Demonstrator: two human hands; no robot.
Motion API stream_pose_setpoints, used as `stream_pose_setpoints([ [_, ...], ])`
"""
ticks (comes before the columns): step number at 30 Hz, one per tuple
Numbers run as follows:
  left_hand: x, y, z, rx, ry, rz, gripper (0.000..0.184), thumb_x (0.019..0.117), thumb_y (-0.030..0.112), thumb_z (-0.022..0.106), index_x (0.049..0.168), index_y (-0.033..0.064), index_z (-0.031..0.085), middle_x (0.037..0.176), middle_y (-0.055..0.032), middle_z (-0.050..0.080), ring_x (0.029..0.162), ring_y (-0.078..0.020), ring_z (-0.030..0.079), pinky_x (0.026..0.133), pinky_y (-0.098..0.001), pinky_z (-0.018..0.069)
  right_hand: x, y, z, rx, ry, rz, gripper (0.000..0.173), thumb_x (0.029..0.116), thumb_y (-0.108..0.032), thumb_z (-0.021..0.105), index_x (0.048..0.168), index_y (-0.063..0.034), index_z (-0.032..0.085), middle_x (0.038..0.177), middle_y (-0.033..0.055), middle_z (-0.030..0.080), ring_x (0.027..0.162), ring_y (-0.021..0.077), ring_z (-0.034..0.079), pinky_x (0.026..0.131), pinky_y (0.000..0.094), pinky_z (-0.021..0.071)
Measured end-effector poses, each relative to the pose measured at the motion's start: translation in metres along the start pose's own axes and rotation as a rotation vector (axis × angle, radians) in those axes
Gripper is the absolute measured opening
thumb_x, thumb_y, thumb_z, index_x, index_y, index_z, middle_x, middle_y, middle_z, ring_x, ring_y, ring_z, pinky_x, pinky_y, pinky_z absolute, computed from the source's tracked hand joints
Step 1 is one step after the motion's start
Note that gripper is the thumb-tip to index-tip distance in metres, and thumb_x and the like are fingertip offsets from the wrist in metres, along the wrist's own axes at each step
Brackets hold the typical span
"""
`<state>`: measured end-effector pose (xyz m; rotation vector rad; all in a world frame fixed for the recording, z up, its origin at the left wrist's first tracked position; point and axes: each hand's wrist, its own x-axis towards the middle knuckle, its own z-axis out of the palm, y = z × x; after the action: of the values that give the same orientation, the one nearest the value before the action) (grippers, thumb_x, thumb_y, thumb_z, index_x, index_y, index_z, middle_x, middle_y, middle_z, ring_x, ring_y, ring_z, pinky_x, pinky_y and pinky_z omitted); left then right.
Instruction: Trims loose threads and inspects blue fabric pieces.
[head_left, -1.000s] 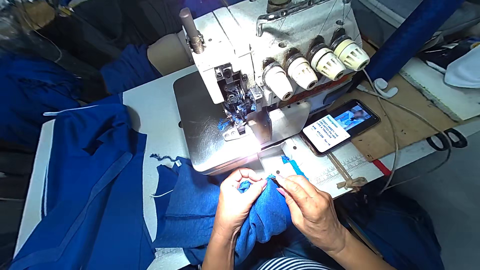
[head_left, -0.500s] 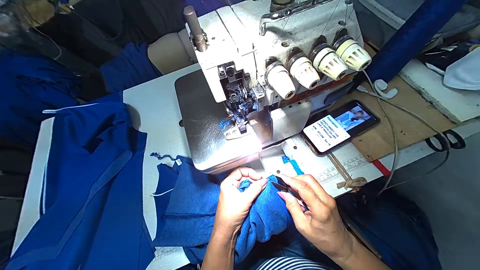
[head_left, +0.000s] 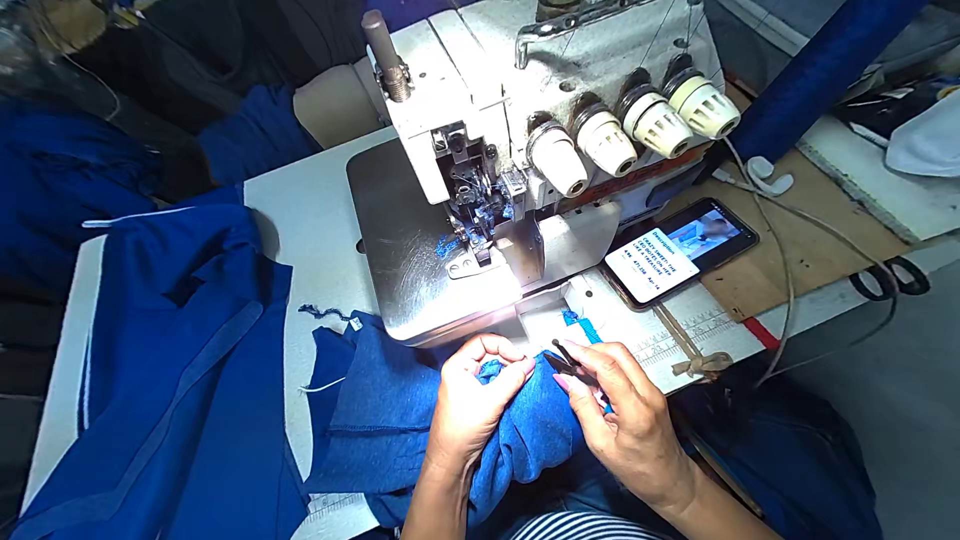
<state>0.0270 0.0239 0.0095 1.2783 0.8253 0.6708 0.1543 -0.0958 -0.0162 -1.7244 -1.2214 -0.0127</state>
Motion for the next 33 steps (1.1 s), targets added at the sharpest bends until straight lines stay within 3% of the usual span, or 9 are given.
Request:
stream_pose_setpoints([
  [3,0.0,-0.001,0.0,0.0,0.001,0.009,0.015,0.0801,-0.005,0.076,0.086,0.0075,0.072,0.082,-0.0044,0.071,0.074,-0.0095,0.068,0.068,-0.0218,0.0584,0.003,-0.002,-0.001,0.032,0.066,0.017,0.031,0.0982,-0.015,0.063,0.125,-0.0001,0.067,0.103,0.007,0.062,0.089,0.0042,0.061,0.079,0.0134,0.0529],
  [11,0.0,-0.001,0.0,-0.006,0.007,0.014,0.014,0.0812,-0.004,0.077,0.089,0.0066,0.072,0.079,-0.0048,0.071,0.071,-0.0091,0.068,0.067,-0.0216,0.0585,-0.006,-0.002,-0.007,0.01,-0.055,0.013,0.029,0.096,-0.017,0.065,0.123,-0.0094,0.072,0.099,0.0038,0.063,0.083,0.0052,0.062,0.07,0.0176,0.0541],
  [16,0.0,-0.001,-0.001,0.007,-0.005,0.02,0.014,0.0808,-0.004,0.077,0.088,0.0078,0.072,0.083,-0.0045,0.072,0.075,-0.01,0.069,0.068,-0.0221,0.0585,-0.001,-0.003,-0.004,-0.001,-0.011,0.041,0.029,0.0961,-0.016,0.064,0.12,-0.0033,0.072,0.098,0.0046,0.064,0.082,0.0041,0.061,0.071,0.0153,0.0537],
  [19,0.0,-0.001,0.0,0.004,-0.002,0.024,0.014,0.0808,-0.004,0.077,0.087,0.0078,0.072,0.083,-0.0046,0.072,0.077,-0.0101,0.069,0.07,-0.0226,0.0592,0.002,-0.005,-0.006,0.006,0.044,0.062,0.031,0.0975,-0.014,0.063,0.125,0.0005,0.068,0.104,0.0067,0.063,0.089,0.0032,0.062,0.078,0.0131,0.0533],
  [24,0.0,0.0,0.0,-0.028,0.003,0.001,0.013,0.083,-0.005,0.075,0.09,0.0062,0.073,0.084,-0.0058,0.073,0.076,-0.0101,0.07,0.07,-0.0228,0.0597,-0.004,-0.012,-0.008,0.037,-0.05,0.025,0.026,0.0956,-0.017,0.066,0.118,-0.0064,0.074,0.099,0.0033,0.065,0.084,0.0039,0.063,0.071,0.0163,0.0548],
  [33,0.0,0.0,0.0,-0.018,0.015,0.002,0.012,0.0834,-0.004,0.075,0.089,0.007,0.073,0.084,-0.0051,0.073,0.075,-0.01,0.07,0.071,-0.0226,0.0597,-0.006,-0.008,-0.005,-0.013,-0.064,0.03,0.028,0.0949,-0.018,0.065,0.118,-0.006,0.074,0.095,0.0029,0.063,0.08,0.0039,0.061,0.068,0.0156,0.053],
])
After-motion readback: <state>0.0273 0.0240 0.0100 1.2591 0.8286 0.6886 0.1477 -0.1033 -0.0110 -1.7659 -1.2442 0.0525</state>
